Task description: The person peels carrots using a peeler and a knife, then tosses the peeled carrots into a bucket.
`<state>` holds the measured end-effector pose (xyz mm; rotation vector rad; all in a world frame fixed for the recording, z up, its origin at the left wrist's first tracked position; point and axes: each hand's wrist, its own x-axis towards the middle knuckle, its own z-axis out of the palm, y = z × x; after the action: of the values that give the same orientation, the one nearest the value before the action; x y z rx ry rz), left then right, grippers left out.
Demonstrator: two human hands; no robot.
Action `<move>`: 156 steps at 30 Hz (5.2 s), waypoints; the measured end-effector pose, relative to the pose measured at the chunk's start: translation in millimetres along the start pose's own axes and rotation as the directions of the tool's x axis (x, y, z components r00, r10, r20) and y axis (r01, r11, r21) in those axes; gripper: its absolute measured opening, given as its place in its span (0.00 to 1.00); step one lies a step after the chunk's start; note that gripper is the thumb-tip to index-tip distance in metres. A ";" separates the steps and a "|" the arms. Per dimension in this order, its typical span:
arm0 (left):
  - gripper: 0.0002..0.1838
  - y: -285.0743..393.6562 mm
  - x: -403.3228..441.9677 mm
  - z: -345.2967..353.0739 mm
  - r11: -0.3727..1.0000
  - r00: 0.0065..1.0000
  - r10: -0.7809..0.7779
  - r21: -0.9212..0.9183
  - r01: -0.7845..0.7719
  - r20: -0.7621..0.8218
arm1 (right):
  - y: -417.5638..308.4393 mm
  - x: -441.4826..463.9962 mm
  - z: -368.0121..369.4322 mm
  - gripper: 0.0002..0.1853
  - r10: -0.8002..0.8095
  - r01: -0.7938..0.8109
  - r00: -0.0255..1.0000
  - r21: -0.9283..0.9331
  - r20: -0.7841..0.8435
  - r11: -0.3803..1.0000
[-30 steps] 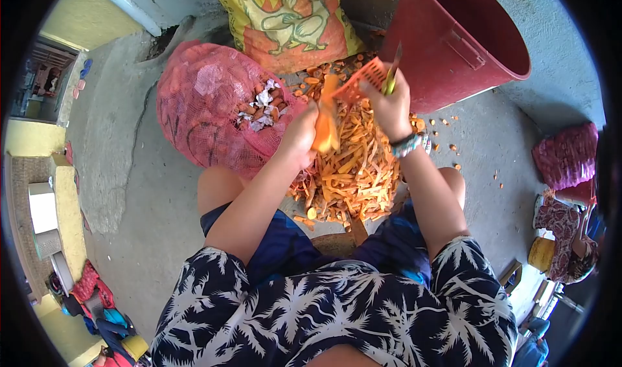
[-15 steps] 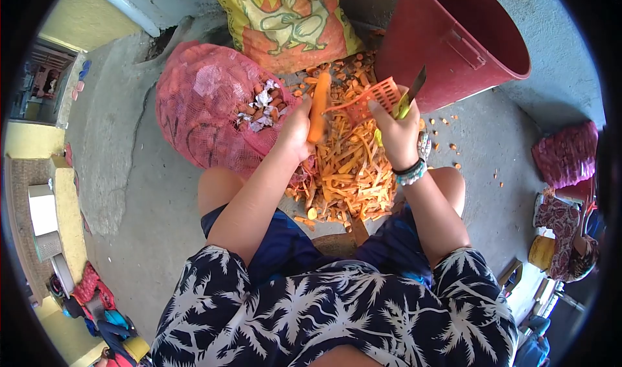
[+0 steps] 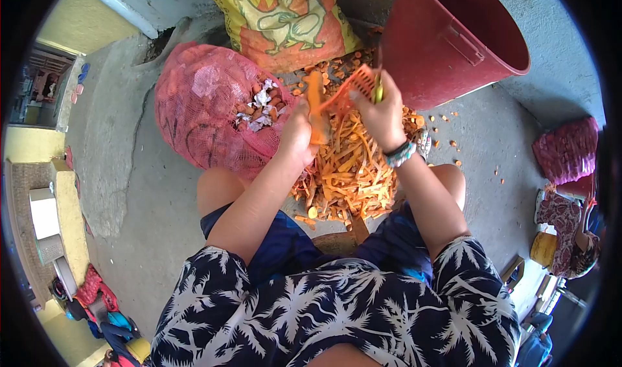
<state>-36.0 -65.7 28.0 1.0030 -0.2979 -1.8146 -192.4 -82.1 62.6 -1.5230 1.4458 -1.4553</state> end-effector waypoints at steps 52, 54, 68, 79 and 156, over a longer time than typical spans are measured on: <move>0.31 34.7 -27.4 -10.5 0.920 0.860 -0.261 0.383 0.084 0.438 | 32.2 57.9 -42.6 0.13 0.035 -0.004 0.910 0.077 -0.413 0.997; 0.32 37.1 -29.7 -7.0 0.914 0.865 -0.211 0.405 0.009 0.456 | 19.2 46.1 -43.8 0.12 0.101 -0.039 0.944 0.199 -0.315 0.979; 0.37 32.4 -26.0 -6.3 0.749 0.897 -0.177 0.647 -0.143 0.404 | 3.3 16.2 -23.1 0.16 -0.036 0.037 0.999 0.039 -0.012 0.999; 0.30 23.4 -15.3 -19.3 0.517 0.930 0.076 0.783 -0.346 0.361 | 29.8 60.2 -74.1 0.07 0.256 -0.142 0.917 0.351 -0.305 0.926; 0.12 -54.6 175.0 -338.0 -0.824 0.923 0.381 0.435 0.363 -0.049 | 74.7 43.1 -32.9 0.14 0.498 0.096 0.643 -0.707 0.581 0.701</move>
<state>153.3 -111.6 -303.6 2.6779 -2.4564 0.1524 -253.7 -132.2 14.9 -1.9339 1.5843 0.0347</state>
